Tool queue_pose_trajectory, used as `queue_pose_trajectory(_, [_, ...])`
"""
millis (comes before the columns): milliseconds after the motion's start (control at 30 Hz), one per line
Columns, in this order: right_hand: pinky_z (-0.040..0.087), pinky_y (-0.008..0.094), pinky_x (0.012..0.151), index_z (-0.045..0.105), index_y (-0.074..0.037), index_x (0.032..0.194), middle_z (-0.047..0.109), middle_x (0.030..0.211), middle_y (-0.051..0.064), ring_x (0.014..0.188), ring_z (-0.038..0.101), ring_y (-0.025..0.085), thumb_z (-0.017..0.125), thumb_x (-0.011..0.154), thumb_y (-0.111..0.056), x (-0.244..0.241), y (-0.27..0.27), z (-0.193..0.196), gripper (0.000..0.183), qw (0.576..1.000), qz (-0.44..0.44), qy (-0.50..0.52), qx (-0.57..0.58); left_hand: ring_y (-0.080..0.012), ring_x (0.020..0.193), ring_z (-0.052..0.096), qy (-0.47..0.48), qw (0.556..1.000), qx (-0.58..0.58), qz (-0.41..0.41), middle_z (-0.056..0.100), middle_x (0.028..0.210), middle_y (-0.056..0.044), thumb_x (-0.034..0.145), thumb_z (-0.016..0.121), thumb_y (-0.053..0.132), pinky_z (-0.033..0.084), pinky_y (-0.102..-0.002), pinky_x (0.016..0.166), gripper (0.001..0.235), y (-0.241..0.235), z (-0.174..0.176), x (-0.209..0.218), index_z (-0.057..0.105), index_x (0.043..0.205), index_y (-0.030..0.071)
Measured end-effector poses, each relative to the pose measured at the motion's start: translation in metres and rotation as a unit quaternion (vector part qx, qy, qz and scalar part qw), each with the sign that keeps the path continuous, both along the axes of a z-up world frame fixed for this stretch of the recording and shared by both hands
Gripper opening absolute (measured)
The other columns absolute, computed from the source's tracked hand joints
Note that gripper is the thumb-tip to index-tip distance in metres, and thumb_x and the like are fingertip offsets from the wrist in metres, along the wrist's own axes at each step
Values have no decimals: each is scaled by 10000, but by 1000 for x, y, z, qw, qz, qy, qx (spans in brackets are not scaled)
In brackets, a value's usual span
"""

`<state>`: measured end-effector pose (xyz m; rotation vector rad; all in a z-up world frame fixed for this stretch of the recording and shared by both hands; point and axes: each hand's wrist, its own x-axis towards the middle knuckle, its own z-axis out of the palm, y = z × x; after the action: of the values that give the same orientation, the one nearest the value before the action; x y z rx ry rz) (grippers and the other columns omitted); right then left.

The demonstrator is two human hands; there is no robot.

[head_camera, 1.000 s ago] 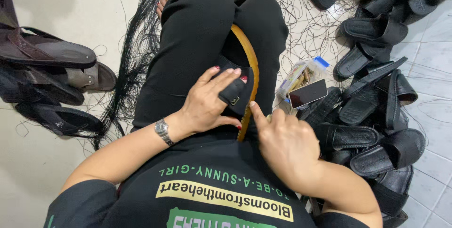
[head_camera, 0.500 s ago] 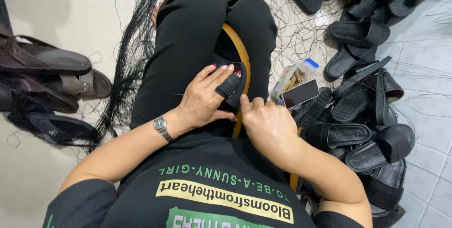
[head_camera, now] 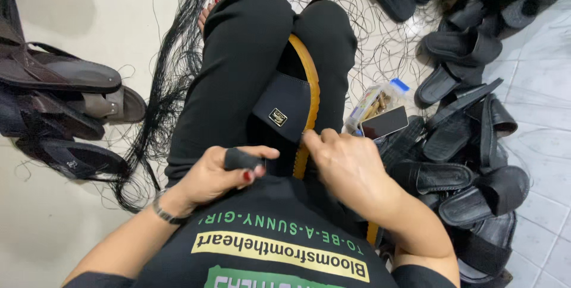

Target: The person sits on the floor and sews a black slip-on shoe with a yellow sole using a needle and thread. They repeatedly push the needle through the shoe's upper and pull the thread to secure it, occasionally adjusting the shoe's position on their lap.

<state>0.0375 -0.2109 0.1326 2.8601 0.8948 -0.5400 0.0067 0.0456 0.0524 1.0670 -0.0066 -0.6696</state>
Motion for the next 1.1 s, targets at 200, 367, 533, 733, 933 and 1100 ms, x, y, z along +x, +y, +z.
queue_pose_trajectory(200, [550, 328, 512, 687, -159, 964, 676, 728, 29, 630, 729, 258, 570, 920, -168, 22, -2, 28, 126, 998, -9, 48, 41, -61, 447, 492, 149, 984, 92, 11, 614, 544, -49, 952, 669, 121, 322, -150, 393, 175, -37, -29, 9, 754, 915, -28])
queue_pose_trajectory(367, [544, 406, 508, 687, -154, 908, 682, 676, 59, 573, 698, 320, 559, 926, -201, 36, -7, 26, 138, 991, -24, 88, 96, -138, 525, 672, 220, 971, 67, 60, 752, 781, -189, 849, 805, 38, 471, -184, 440, 307, -49, -60, 4, 584, 1045, -48])
queue_pose_trajectory(533, [527, 356, 471, 694, -231, 1013, 654, 687, -13, 550, 681, 234, 582, 867, -197, 4, -7, 25, 187, 998, -35, -17, 46, -67, 498, 599, 166, 982, 77, 48, 757, 776, -138, 843, 808, 21, 439, -166, 446, 184, -51, -61, 3, 729, 1001, -31])
queue_pose_trajectory(733, [471, 387, 466, 666, -291, 1222, 652, 872, -49, 691, 677, 218, 598, 898, -257, -38, -61, 38, 332, 990, -123, -59, -20, -112, 985, 709, 52, 981, 167, 80, 772, 1097, -93, 867, 743, 80, 599, -248, 930, 233, -23, -29, 11, 726, 1090, 13])
queue_pose_trajectory(933, [569, 399, 627, 711, -166, 1040, 679, 916, 57, 732, 710, 313, 748, 855, -249, -24, -46, -17, 206, 915, -191, -1, 356, -68, 705, 695, 103, 961, 196, 166, 709, 789, -44, 870, 773, 10, 614, -227, 700, 275, -4, -28, 15, 731, 1142, 13])
queue_pose_trajectory(1100, [580, 314, 708, 759, -107, 821, 726, 932, 71, 759, 728, 258, 781, 842, -121, -12, -38, -46, 33, 810, -213, 85, 539, -58, 673, 682, 95, 970, 165, 149, 697, 753, -25, 861, 787, 2, 610, -226, 681, 271, -16, -25, 14, 731, 1126, 5])
